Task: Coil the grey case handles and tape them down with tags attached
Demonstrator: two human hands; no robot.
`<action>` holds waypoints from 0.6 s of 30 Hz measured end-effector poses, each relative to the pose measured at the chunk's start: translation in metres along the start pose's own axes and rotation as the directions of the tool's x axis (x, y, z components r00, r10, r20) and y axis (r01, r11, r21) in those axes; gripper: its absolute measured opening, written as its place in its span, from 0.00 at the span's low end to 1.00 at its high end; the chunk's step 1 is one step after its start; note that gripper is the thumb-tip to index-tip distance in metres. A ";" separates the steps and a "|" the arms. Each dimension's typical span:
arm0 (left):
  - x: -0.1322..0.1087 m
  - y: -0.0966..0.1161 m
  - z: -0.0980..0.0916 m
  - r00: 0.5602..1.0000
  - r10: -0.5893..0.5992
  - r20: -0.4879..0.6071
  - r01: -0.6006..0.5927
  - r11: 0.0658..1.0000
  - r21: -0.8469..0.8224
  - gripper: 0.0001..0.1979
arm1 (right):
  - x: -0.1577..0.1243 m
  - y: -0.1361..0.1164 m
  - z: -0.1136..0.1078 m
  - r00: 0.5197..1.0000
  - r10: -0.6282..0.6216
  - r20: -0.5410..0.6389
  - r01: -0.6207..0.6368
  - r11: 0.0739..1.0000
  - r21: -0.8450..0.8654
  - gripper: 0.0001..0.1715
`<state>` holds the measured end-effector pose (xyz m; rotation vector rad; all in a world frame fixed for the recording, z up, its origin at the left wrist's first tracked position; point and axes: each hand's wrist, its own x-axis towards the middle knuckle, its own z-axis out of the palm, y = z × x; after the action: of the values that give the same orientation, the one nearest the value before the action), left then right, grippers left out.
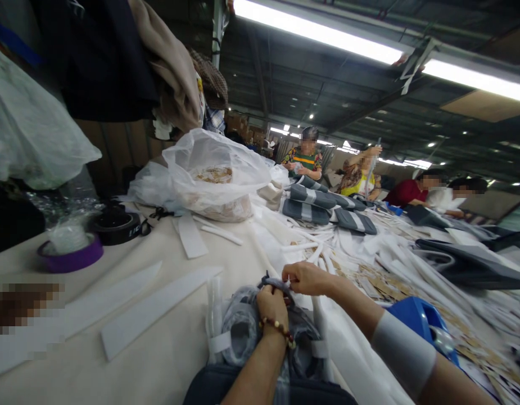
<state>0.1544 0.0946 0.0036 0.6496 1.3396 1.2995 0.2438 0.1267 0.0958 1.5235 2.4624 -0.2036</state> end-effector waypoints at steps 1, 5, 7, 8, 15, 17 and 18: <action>0.000 0.000 0.000 1.000 -0.001 0.014 0.001 1.000 0.001 0.10 | -0.003 0.001 -0.001 1.000 0.004 -0.023 -0.005 0.999 -0.053 0.17; -0.001 -0.005 -0.001 0.998 0.024 0.052 -0.024 1.000 0.002 0.10 | -0.013 0.000 -0.001 0.990 -0.011 -0.143 -0.026 0.968 -0.249 0.15; -0.003 -0.007 -0.004 0.997 0.059 0.052 -0.060 0.998 0.023 0.09 | -0.017 -0.003 -0.001 0.983 -0.030 -0.184 -0.029 0.951 -0.309 0.16; -0.004 -0.007 -0.006 0.996 0.077 0.052 -0.079 0.996 0.037 0.09 | -0.019 -0.005 -0.001 0.979 -0.036 -0.199 -0.032 0.944 -0.330 0.16; -0.020 0.004 -0.021 0.977 0.189 0.095 -0.196 0.979 0.061 0.06 | -0.036 -0.026 -0.003 0.971 -0.030 -0.236 -0.048 0.947 -0.318 0.16; -0.025 0.008 -0.023 0.970 0.209 0.122 -0.214 0.976 0.031 0.05 | -0.042 -0.033 -0.002 0.974 -0.002 -0.227 -0.059 0.964 -0.261 0.14; -0.028 0.009 -0.023 0.967 0.214 0.136 -0.218 0.976 0.008 0.05 | -0.045 -0.036 -0.002 0.975 0.020 -0.223 -0.071 0.972 -0.223 0.14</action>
<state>0.1370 0.0637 0.0164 0.9037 1.1993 1.3888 0.2303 0.0722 0.1094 1.5715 2.5043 0.2649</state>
